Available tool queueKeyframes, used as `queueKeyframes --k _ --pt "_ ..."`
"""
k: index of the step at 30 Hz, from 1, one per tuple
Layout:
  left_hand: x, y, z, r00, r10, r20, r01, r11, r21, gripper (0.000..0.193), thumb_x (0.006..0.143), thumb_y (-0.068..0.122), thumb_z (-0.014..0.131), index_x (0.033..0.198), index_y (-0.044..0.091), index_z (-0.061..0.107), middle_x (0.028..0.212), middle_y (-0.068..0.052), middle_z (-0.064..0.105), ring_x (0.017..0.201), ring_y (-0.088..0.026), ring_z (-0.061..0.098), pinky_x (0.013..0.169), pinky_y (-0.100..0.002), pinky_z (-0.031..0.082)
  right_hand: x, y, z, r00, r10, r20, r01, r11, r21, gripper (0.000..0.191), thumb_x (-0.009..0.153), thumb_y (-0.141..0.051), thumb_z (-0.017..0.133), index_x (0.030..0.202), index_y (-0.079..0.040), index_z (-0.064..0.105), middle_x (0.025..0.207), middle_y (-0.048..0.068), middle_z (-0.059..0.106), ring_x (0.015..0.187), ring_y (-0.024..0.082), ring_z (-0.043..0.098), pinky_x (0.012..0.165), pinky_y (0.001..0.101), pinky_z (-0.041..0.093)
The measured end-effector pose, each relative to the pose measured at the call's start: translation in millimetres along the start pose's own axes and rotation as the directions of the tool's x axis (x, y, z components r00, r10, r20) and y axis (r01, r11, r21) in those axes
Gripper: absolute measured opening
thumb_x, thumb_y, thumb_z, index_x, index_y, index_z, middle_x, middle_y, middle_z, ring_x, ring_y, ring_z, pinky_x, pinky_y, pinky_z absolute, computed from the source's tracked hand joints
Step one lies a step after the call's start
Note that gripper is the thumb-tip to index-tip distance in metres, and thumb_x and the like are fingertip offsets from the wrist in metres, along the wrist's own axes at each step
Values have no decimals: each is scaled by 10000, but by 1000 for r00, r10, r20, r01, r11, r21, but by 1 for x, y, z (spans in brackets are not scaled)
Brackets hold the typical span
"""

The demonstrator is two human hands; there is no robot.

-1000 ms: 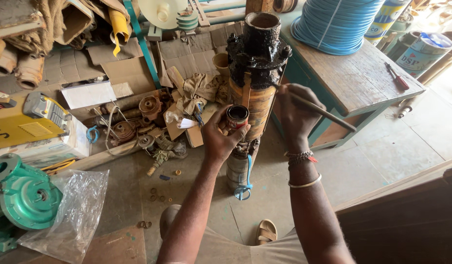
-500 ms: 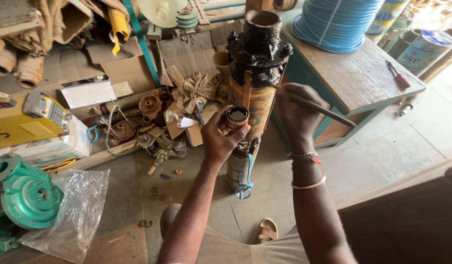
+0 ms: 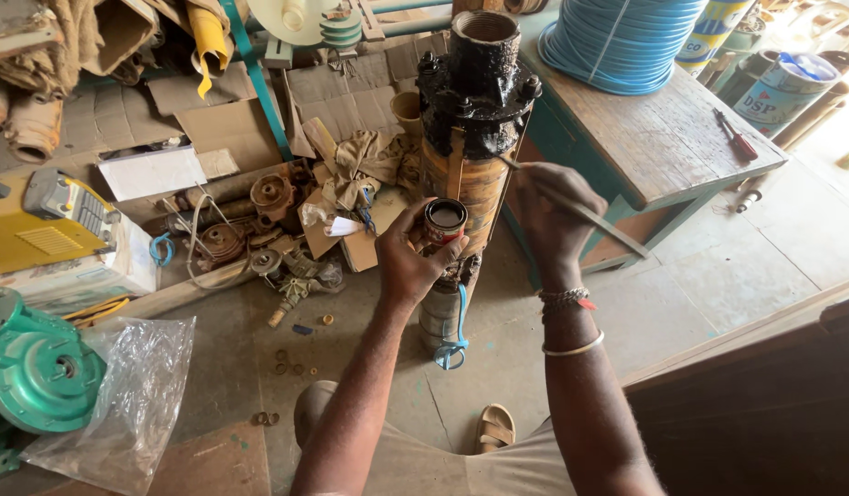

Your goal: The person applies a dark viscous coating to a vertical cylindrical object using a brush. They repeatedly dip the brush into a small can and spread the coating over the surface, rotating the object as needed to reach different areas.

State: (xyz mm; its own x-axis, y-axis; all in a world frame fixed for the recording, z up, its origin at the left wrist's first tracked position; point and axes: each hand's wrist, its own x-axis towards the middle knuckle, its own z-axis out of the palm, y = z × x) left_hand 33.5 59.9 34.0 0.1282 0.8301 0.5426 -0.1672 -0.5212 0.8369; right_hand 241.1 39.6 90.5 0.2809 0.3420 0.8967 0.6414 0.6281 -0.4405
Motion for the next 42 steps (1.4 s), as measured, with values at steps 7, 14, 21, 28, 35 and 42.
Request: queueKeyframes --k 7,14,21,28,35,42 --pt "-11 10 3 1000 30 6 -30 999 28 635 809 99 892 1342 -69 590 1220 -178 718 1123 -204 727 962 -305 637 -1 -10 -4 999 -5 33 7 998 -55 126 917 -23 834 1015 -5 757 977 109 776 890 162 754 799 301 607" --pt "-27 20 11 999 -37 4 37 999 29 646 799 92 891 1345 -69 586 1217 -167 718 1111 -198 727 950 -305 641 7 -13 -18 992 100 -80 -97 994 49 99 956 -23 805 1046 -12 765 969 95 775 861 146 735 791 281 604" --pt "-34 17 20 999 -51 9 51 999 6 646 801 70 881 1352 -71 573 1223 -176 715 1132 -215 722 970 -321 632 20 -13 -30 980 194 -51 -195 980 -27 104 936 -61 832 1013 -17 776 935 87 789 848 148 762 774 266 602" --pt "-34 11 25 998 -68 7 69 997 -30 660 798 101 887 1355 -57 571 1239 -180 715 1152 -231 724 1005 -331 634 19 0 -37 983 182 -27 -184 979 -82 95 941 -64 828 1010 -24 776 900 88 781 826 157 756 751 270 596" --pt "-33 5 26 1000 21 6 -21 993 113 630 795 109 902 1321 -69 604 1214 -193 725 1136 -247 729 985 -350 635 13 3 -40 979 205 8 -205 978 35 99 977 -62 780 1037 11 751 929 137 771 828 168 757 737 267 627" --pt "-25 -4 43 999 -45 16 45 999 7 613 796 74 878 1319 -64 590 1225 -188 709 1134 -234 732 982 -340 652 10 -33 -74 889 333 314 -418 870 260 175 1017 -139 722 1027 35 701 872 103 750 740 126 724 644 236 588"
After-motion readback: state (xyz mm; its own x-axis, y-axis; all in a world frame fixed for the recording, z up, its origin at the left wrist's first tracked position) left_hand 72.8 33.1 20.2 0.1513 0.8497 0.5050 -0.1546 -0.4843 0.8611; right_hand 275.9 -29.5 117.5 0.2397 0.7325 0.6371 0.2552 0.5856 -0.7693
